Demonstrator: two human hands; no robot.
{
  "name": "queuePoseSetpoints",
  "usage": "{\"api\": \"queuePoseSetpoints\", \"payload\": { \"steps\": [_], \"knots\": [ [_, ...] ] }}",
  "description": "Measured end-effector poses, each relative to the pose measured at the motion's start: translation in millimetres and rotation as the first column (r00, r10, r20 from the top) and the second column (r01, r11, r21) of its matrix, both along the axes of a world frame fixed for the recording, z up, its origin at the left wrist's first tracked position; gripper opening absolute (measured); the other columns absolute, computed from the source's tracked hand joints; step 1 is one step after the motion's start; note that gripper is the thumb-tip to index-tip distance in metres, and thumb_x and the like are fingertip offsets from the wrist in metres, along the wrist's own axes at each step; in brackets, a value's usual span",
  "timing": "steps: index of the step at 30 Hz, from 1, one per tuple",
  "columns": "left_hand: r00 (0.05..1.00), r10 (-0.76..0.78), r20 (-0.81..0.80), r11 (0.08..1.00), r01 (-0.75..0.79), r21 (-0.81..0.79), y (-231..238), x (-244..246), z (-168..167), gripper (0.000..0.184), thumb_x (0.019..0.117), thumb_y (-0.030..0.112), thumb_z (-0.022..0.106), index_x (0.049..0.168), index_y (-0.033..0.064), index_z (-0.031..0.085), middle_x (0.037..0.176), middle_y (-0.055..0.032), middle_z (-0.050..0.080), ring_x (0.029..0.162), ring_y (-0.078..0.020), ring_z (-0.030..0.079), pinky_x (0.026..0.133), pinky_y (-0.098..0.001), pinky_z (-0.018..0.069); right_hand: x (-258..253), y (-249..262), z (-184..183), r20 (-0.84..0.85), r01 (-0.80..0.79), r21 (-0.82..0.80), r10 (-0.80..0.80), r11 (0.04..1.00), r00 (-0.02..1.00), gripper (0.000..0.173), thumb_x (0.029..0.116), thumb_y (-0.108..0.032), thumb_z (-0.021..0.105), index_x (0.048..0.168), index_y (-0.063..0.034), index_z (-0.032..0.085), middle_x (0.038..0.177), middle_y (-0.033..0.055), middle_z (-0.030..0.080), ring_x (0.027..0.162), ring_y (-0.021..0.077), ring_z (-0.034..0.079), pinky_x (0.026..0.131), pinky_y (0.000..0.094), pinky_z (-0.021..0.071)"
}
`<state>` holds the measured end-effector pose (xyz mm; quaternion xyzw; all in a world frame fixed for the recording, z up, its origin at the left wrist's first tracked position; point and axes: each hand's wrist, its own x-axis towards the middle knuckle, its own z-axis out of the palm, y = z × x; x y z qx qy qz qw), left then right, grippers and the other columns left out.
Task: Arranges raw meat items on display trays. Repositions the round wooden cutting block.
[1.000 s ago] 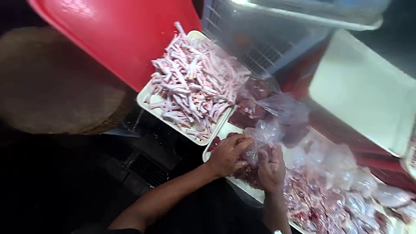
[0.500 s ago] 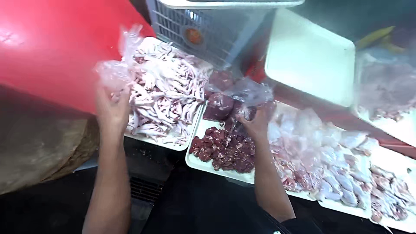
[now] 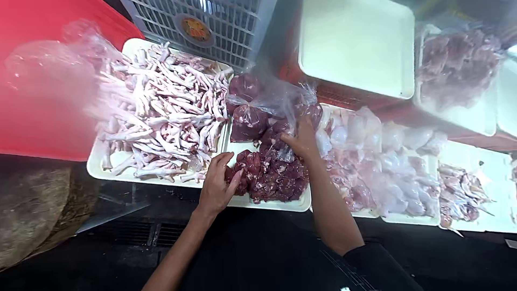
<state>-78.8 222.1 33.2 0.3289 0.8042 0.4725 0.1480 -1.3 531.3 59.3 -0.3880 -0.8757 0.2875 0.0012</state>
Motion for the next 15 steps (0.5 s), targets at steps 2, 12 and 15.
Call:
{"api": "queuePoseSetpoints", "payload": {
  "steps": [2, 12, 15],
  "knots": [
    [0.996, -0.04, 0.076, 0.999, 0.038, 0.028, 2.4, -12.8, 5.9, 0.048, 0.0998, 0.037, 0.066, 0.137, 0.0079, 0.059, 0.134, -0.0104, 0.063, 0.12, -0.0177, 0.064, 0.103, -0.041, 0.0543, 35.4, 8.9, -9.9, -0.153, 0.143, -0.076, -0.153, 0.987, 0.976, 0.081, 0.0786, -0.048, 0.082, 0.14, -0.0055, 0.052, 0.12, 0.0206, 0.067, 0.106, 0.0342, 0.067, 0.09, 0.06, 0.0546],
    [0.894, -0.419, 0.16, 0.903, 0.39, 0.182, 115.6, -9.9, 56.8, 0.101, 0.0747, 0.064, 0.083, 0.153, 0.0112, 0.046, 0.147, -0.0083, 0.055, 0.135, -0.0197, 0.054, 0.112, -0.0446, 0.0473, 115.5, -40.7, 51.0, -0.574, 0.032, -0.761, -0.696, 0.648, 0.431, 0.032, 0.0854, -0.036, 0.079, 0.106, -0.0147, 0.068, 0.087, -0.005, 0.076, 0.08, 0.0054, 0.072, 0.076, 0.0287, 0.0625],
    [0.82, -0.503, 0.273, 0.837, 0.382, 0.392, 118.1, -3.1, 55.5, 0.1, 0.066, 0.059, 0.089, 0.143, 0.0068, 0.052, 0.13, -0.0045, 0.065, 0.118, -0.0117, 0.063, 0.103, -0.0387, 0.0542, 114.9, -87.6, 72.2, -0.452, -0.108, -0.868, -0.682, 0.484, 0.574, 0.018, 0.0887, -0.031, 0.077, 0.102, -0.0185, 0.076, 0.09, -0.0069, 0.077, 0.081, 0.0021, 0.071, 0.077, 0.0238, 0.061]
  ]
}}
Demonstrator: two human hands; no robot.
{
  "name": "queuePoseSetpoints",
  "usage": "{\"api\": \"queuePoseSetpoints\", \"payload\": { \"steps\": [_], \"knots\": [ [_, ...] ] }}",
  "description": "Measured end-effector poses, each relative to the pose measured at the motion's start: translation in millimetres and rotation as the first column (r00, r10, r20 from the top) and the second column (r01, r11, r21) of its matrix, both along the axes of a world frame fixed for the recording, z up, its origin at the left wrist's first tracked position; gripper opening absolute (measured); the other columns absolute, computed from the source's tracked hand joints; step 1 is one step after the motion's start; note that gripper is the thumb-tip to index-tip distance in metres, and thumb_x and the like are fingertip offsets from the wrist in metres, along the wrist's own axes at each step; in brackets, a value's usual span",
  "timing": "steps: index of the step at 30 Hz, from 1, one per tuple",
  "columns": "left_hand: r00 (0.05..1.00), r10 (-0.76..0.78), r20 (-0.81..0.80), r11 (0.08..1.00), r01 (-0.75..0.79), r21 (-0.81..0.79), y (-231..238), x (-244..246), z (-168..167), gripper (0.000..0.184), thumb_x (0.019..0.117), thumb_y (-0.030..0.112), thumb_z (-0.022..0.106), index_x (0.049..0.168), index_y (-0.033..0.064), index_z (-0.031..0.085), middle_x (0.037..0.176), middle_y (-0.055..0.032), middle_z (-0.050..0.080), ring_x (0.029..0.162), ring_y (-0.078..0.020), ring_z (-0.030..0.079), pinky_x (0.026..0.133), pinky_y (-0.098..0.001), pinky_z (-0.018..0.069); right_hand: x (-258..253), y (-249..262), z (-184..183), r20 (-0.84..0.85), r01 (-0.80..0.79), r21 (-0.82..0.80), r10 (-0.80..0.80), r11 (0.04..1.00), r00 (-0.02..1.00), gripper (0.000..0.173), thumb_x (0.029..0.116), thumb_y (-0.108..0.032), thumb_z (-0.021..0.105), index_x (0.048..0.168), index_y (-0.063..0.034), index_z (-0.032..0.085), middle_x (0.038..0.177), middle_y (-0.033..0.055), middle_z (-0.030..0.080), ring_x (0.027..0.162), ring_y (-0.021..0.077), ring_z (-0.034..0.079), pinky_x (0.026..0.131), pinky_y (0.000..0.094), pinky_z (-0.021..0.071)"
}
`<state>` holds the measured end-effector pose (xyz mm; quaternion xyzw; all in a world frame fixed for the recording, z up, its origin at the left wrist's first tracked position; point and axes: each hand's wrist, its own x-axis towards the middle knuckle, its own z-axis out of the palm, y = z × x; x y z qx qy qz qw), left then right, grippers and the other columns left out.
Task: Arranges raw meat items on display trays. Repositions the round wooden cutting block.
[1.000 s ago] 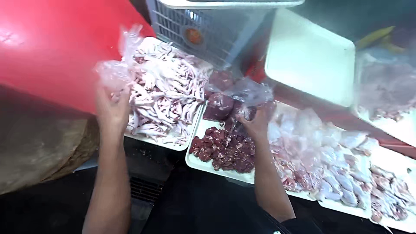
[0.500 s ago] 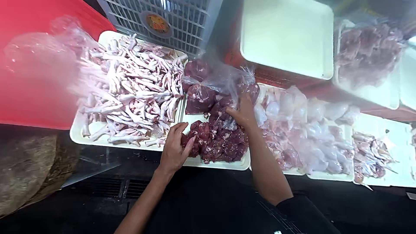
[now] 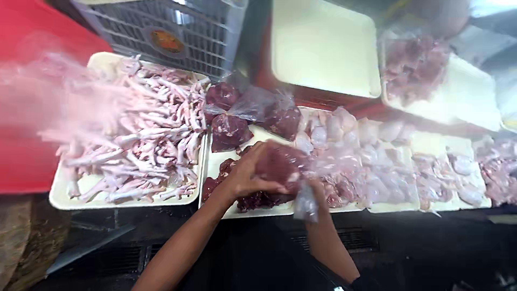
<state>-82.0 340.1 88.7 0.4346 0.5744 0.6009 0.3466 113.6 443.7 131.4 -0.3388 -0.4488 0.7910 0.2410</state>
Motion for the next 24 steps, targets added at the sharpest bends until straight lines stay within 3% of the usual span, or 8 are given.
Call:
{"api": "queuePoseSetpoints", "payload": {
  "steps": [3, 5, 8, 10, 13, 16, 22, 24],
  "knots": [
    [0.984, 0.018, 0.177, 1.0, -0.021, 0.014, -34.6, 7.6, -12.3, 0.103, 0.0703, 0.05, 0.092, 0.145, 0.0, 0.042, 0.127, -0.0015, 0.068, 0.116, -0.0058, 0.065, 0.104, -0.0317, 0.056, -19.6, -19.6, -1.9, 0.044, -0.112, -0.13, 0.119, 0.985, 0.992, 0.019, 0.0899, -0.013, 0.073, 0.106, -0.0082, 0.064, 0.088, -0.0039, 0.076, 0.08, 0.005, 0.072, 0.078, 0.0249, 0.0613],
    [0.972, 0.061, 0.229, 0.998, -0.058, -0.021, -55.2, 14.6, -13.7, 0.104, 0.0678, 0.044, 0.095, 0.144, -0.0006, 0.04, 0.128, -0.0007, 0.067, 0.117, -0.0072, 0.065, 0.104, -0.0311, 0.0561, -30.2, -22.2, -15.5, 0.02, -0.168, -0.115, 0.171, 0.979, 0.985, 0.028, 0.0823, -0.005, 0.074, 0.108, -0.0066, 0.063, 0.087, -0.0057, 0.075, 0.081, 0.003, 0.071, 0.08, 0.0237, 0.0609],
    [0.958, 0.093, 0.272, 0.993, -0.108, 0.043, -68.8, 20.8, -2.7, 0.091, 0.0632, 0.035, 0.099, 0.136, 0.0074, 0.053, 0.124, -0.001, 0.07, 0.114, -0.0144, 0.068, 0.101, -0.0362, 0.0582, -39.4, -18.7, -29.1, -0.116, -0.323, 0.07, 0.329, 0.944, 0.937, 0.041, 0.0808, -0.013, 0.08, 0.117, -0.0029, 0.064, 0.104, -0.006, 0.073, 0.099, 0.0001, 0.067, 0.093, 0.0233, 0.0564],
    [0.967, 0.065, 0.245, 0.994, -0.085, 0.074, -72.7, 19.0, 3.8, 0.082, 0.0641, 0.036, 0.098, 0.131, 0.0096, 0.058, 0.121, -0.0013, 0.071, 0.111, -0.0153, 0.068, 0.099, -0.0363, 0.0584, -45.0, -16.0, -29.2, -0.122, -0.389, 0.196, 0.416, 0.9, 0.901, 0.039, 0.0814, -0.016, 0.079, 0.115, -0.0006, 0.065, 0.106, -0.0029, 0.071, 0.103, 0.0007, 0.065, 0.095, 0.0236, 0.0542],
    [0.982, -0.104, 0.156, 0.991, 0.089, 0.101, -75.0, -1.9, 6.5, 0.074, 0.0712, 0.043, 0.092, 0.13, 0.009, 0.062, 0.121, -0.0032, 0.071, 0.112, -0.0155, 0.068, 0.1, -0.0366, 0.0574, -55.2, -14.7, -32.4, -0.169, -0.408, 0.315, 0.473, 0.857, 0.864, 0.038, 0.0791, -0.017, 0.079, 0.108, 0.0039, 0.067, 0.108, 0.0068, 0.069, 0.105, 0.0092, 0.063, 0.096, 0.0294, 0.0527],
    [0.985, -0.156, 0.071, 0.984, 0.148, 0.104, -80.1, -18.9, 6.7, 0.076, 0.0696, 0.052, 0.09, 0.126, 0.0081, 0.064, 0.118, -0.0047, 0.072, 0.11, -0.0159, 0.068, 0.098, -0.0357, 0.0574, -65.1, -23.2, -34.8, -0.191, -0.384, 0.35, 0.467, 0.854, 0.864, 0.036, 0.0781, -0.019, 0.08, 0.104, 0.0044, 0.069, 0.105, 0.009, 0.069, 0.105, 0.0117, 0.063, 0.096, 0.0307, 0.0515],
    [0.993, -0.117, 0.028, 0.991, 0.114, 0.076, -99.8, -12.1, 6.9, 0.071, 0.0665, 0.058, 0.089, 0.118, 0.0126, 0.069, 0.11, 0.0009, 0.072, 0.105, -0.0095, 0.067, 0.095, -0.0295, 0.0561, -66.9, -42.4, -40.1, -0.305, -0.412, 0.375, 0.53, 0.83, 0.791, 0.041, 0.0826, -0.031, 0.076, 0.102, 0.0044, 0.068, 0.101, 0.0092, 0.068, 0.103, 0.0117, 0.061, 0.092, 0.0295, 0.049],
    [0.995, -0.08, 0.052, 0.995, 0.076, 0.066, -106.5, -5.4, 6.4, 0.07, 0.0676, 0.058, 0.089, 0.118, 0.0138, 0.068, 0.11, 0.0023, 0.072, 0.104, -0.0082, 0.066, 0.094, -0.0297, 0.056, -61.4, -47.5, -35.3, -0.302, -0.418, 0.32, 0.51, 0.85, 0.806, 0.039, 0.0813, -0.023, 0.077, 0.106, 0.0055, 0.068, 0.104, 0.0087, 0.069, 0.104, 0.0101, 0.063, 0.094, 0.0288, 0.0512]
  ]
}}
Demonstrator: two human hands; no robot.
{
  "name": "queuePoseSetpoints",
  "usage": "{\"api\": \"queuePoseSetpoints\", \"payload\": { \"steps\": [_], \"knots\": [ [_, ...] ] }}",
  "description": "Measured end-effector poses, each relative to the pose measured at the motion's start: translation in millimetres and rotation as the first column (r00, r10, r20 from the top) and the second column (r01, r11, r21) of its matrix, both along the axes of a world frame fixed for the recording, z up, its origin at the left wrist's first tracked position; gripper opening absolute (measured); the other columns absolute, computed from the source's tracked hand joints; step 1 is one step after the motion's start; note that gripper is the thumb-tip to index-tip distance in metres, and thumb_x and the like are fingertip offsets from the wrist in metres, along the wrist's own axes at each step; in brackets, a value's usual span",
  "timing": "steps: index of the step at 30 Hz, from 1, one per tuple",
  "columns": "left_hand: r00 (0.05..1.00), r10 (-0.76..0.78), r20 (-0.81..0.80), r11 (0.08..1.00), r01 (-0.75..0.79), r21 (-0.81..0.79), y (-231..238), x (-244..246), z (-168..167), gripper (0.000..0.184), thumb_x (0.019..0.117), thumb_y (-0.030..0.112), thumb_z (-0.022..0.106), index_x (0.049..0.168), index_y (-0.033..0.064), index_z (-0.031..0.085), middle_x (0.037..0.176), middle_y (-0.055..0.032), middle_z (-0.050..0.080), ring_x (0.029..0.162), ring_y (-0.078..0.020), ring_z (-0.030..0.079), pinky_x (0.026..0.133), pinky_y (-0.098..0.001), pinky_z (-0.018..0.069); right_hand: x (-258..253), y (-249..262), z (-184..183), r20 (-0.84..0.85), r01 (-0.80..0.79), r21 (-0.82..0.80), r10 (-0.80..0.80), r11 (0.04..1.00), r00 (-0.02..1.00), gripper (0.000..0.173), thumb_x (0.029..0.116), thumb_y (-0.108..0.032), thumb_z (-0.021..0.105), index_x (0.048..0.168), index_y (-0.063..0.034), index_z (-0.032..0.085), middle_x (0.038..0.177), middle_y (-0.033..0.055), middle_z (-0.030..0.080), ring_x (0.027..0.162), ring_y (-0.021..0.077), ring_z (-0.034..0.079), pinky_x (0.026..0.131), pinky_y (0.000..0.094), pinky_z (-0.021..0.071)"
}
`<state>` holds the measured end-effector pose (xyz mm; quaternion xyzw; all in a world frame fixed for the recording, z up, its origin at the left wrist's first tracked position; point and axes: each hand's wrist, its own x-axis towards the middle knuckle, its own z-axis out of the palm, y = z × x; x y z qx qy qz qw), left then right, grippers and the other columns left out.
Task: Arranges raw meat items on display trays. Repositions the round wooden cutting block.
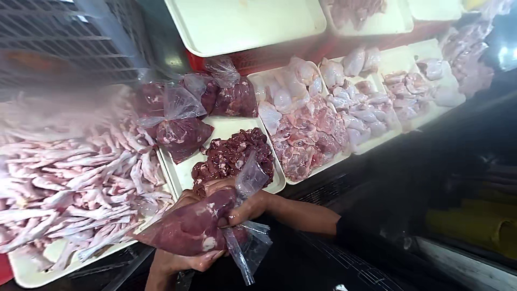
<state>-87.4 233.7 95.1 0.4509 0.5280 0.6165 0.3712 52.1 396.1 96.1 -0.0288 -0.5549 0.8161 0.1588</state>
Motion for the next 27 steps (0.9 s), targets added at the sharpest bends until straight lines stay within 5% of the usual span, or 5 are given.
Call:
{"api": "queuePoseSetpoints", "payload": {
  "steps": [5, 8, 12, 21, 27],
  "knots": [
    [0.883, 0.414, 0.221, 0.908, -0.416, -0.042, -6.5, 32.9, -0.7, 0.089, 0.0608, 0.034, 0.099, 0.135, 0.0204, 0.052, 0.12, 0.0129, 0.071, 0.112, -0.0035, 0.067, 0.099, -0.0291, 0.0585, 10.7, -4.8, 24.3, 0.296, 0.178, -0.103, -0.14, 0.979, 0.945, 0.033, 0.0836, -0.007, 0.076, 0.113, 0.0054, 0.066, 0.105, 0.0017, 0.074, 0.099, 0.0023, 0.068, 0.093, 0.0237, 0.0569],
    [0.789, 0.604, -0.111, 0.781, -0.614, -0.113, 10.2, 40.8, -6.3, 0.079, 0.0579, 0.039, 0.099, 0.114, -0.0006, 0.061, 0.103, 0.0029, 0.075, 0.099, -0.0044, 0.072, 0.091, -0.0272, 0.0618, 8.4, 5.6, 18.5, 0.481, 0.269, 0.202, -0.335, 0.942, 0.81, 0.034, 0.0821, -0.013, 0.075, 0.11, 0.0063, 0.068, 0.098, 0.0035, 0.072, 0.092, 0.0005, 0.066, 0.087, 0.021, 0.0563],
    [0.644, 0.37, -0.67, 0.723, -0.652, -0.228, 28.3, 56.2, -12.4, 0.053, 0.0751, 0.047, 0.077, 0.097, 0.0, 0.067, 0.093, -0.0154, 0.07, 0.088, -0.0282, 0.07, 0.078, -0.0484, 0.0572, 2.6, 15.3, -27.3, 0.552, 0.262, 0.526, -0.56, 0.809, 0.618, 0.024, 0.0784, -0.015, 0.076, 0.097, -0.0009, 0.071, 0.088, 0.006, 0.071, 0.086, 0.0089, 0.068, 0.082, 0.0316, 0.0578],
    [0.777, 0.147, -0.612, 0.547, -0.579, -0.604, 37.4, 30.3, -28.8, 0.031, 0.0944, 0.031, 0.068, 0.102, 0.0011, 0.073, 0.101, -0.0193, 0.068, 0.088, -0.0368, 0.069, 0.073, -0.0583, 0.0553, 12.3, 30.7, -8.8, 0.68, 0.383, 0.195, -0.406, 0.903, 0.611, 0.056, 0.094, -0.017, 0.071, 0.139, -0.0024, 0.042, 0.107, 0.0134, 0.064, 0.094, 0.0206, 0.067, 0.084, 0.0397, 0.06],
    [0.682, -0.064, -0.729, 0.464, -0.626, -0.627, 47.0, 7.3, -41.0, 0.022, 0.0947, 0.025, 0.068, 0.106, 0.0074, 0.075, 0.108, -0.0199, 0.067, 0.091, -0.0401, 0.069, 0.075, -0.0593, 0.0551, 17.4, 15.6, -22.4, 0.152, 0.0, 0.965, -0.563, 0.261, 0.812, 0.07, 0.089, -0.048, 0.075, 0.145, -0.0113, 0.055, 0.153, 0.0198, 0.048, 0.145, 0.0358, 0.042, 0.118, 0.0577, 0.0376]
  ]
}}
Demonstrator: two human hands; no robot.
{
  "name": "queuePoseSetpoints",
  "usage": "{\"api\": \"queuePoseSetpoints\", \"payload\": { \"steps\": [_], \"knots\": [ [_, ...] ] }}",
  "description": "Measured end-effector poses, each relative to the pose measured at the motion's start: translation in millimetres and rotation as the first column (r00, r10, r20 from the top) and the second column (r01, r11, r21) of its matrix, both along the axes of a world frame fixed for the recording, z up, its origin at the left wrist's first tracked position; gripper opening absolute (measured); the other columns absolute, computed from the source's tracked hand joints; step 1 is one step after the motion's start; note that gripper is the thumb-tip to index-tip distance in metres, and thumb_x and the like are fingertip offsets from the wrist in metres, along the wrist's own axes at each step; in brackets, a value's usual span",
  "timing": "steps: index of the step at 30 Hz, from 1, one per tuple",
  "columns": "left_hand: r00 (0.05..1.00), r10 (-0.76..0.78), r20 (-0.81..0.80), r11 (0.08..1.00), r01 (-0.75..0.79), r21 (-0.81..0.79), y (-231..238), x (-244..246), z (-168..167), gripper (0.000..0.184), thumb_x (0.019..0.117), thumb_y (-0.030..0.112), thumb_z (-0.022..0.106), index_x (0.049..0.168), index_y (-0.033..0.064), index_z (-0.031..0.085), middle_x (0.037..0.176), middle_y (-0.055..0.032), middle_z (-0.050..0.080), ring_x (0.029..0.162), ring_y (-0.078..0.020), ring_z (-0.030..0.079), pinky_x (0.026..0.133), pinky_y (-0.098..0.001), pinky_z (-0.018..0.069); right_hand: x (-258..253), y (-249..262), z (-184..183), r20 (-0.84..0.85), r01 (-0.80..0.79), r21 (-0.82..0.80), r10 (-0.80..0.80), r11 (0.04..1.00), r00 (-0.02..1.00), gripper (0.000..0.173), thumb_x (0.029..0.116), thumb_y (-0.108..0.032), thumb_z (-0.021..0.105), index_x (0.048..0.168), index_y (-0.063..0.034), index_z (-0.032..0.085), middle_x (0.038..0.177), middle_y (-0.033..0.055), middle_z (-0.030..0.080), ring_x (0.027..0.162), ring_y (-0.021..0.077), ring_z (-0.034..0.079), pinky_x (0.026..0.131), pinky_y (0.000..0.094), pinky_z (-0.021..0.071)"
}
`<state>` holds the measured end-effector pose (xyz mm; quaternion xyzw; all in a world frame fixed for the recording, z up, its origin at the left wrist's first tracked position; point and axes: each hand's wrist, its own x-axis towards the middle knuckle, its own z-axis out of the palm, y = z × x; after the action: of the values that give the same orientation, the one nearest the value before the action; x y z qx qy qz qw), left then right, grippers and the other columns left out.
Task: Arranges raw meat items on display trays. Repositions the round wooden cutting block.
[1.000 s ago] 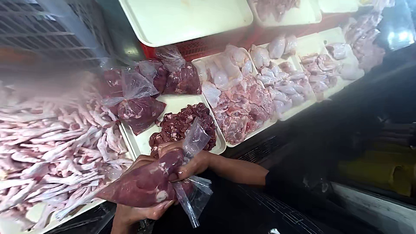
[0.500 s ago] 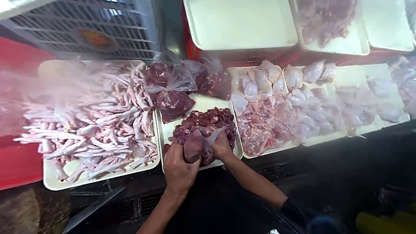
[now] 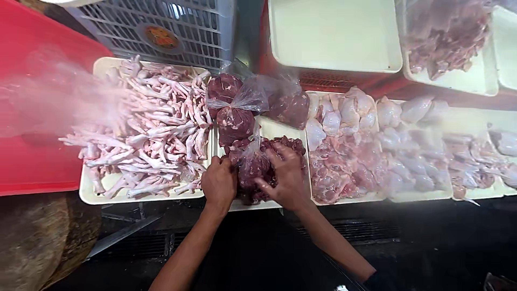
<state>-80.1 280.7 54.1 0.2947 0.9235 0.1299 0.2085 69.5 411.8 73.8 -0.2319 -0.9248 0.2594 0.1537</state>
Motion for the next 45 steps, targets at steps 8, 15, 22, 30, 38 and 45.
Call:
{"api": "queuePoseSetpoints", "payload": {
  "steps": [8, 15, 22, 30, 38, 45],
  "knots": [
    [0.995, -0.01, -0.102, 0.951, 0.041, 0.308, -27.2, -7.3, -21.0, 0.069, 0.0954, 0.056, 0.062, 0.143, 0.0061, 0.055, 0.138, -0.023, 0.056, 0.117, -0.0407, 0.061, 0.093, -0.06, 0.0513, -13.5, 11.5, -50.5, -0.215, -0.078, 0.111, 0.1, 0.991, 0.972, 0.025, 0.1028, -0.008, 0.056, 0.106, -0.0181, 0.079, 0.115, -0.0007, 0.077, 0.121, 0.0168, 0.068, 0.106, 0.0377, 0.0556],
    [0.982, -0.096, -0.162, 0.728, 0.18, 0.661, -46.5, 35.3, -64.5, 0.073, 0.0961, 0.067, 0.053, 0.143, 0.0112, 0.059, 0.141, -0.0191, 0.06, 0.134, -0.0345, 0.055, 0.114, -0.0562, 0.041, 4.7, 11.3, -21.6, -0.458, 0.053, 0.15, 0.022, 0.987, 0.889, 0.019, 0.1037, -0.013, 0.051, 0.099, -0.0139, 0.07, 0.088, 0.0046, 0.069, 0.091, 0.0177, 0.066, 0.088, 0.0361, 0.0541],
    [0.962, 0.066, -0.265, 0.644, 0.162, 0.748, -54.9, 45.5, -80.0, 0.073, 0.0962, 0.07, 0.05, 0.144, 0.0139, 0.054, 0.141, -0.016, 0.06, 0.137, -0.03, 0.052, 0.117, -0.0534, 0.036, 1.0, 27.4, 12.0, -0.384, 0.13, 0.257, -0.022, 0.958, 0.923, 0.018, 0.1045, -0.017, 0.054, 0.097, -0.0093, 0.068, 0.078, 0.0087, 0.064, 0.073, 0.0191, 0.065, 0.068, 0.0348, 0.0561],
    [0.944, 0.045, -0.327, 0.688, 0.208, 0.696, -70.2, 55.9, -84.6, 0.089, 0.0879, 0.081, 0.05, 0.147, 0.0146, 0.049, 0.141, -0.0192, 0.059, 0.136, -0.0322, 0.053, 0.116, -0.0542, 0.0374, 18.1, -9.9, -28.1, 0.179, -0.021, 0.192, -0.014, 0.981, 0.984, 0.052, 0.1032, -0.061, 0.043, 0.13, -0.0257, 0.071, 0.109, 0.0106, 0.071, 0.1, 0.0318, 0.065, 0.088, 0.0545, 0.0509],
    [0.899, -0.029, -0.437, 0.754, 0.307, 0.581, -62.7, 55.5, -81.3, 0.088, 0.0803, 0.077, 0.065, 0.144, 0.0185, 0.055, 0.14, -0.0175, 0.061, 0.135, -0.0339, 0.054, 0.116, -0.0566, 0.0363, -40.5, -6.4, -30.1, 0.326, -0.103, -0.228, 0.176, 0.968, 0.929, 0.05, 0.1036, -0.051, 0.052, 0.138, -0.0167, 0.062, 0.12, 0.0128, 0.065, 0.116, 0.032, 0.061, 0.098, 0.0549, 0.0506],
    [0.933, 0.036, -0.359, 0.729, 0.221, 0.648, -65.5, 56.5, -82.6, 0.09, 0.0781, 0.077, 0.068, 0.146, 0.0203, 0.053, 0.144, -0.0149, 0.059, 0.139, -0.0325, 0.051, 0.117, -0.0568, 0.0353, -4.2, 61.9, 10.2, 0.595, -0.063, -0.066, 0.09, 0.996, 0.799, 0.06, 0.099, -0.057, 0.058, 0.146, -0.0201, 0.056, 0.113, 0.0129, 0.075, 0.103, 0.0355, 0.072, 0.09, 0.0607, 0.0552]
  ]
}}
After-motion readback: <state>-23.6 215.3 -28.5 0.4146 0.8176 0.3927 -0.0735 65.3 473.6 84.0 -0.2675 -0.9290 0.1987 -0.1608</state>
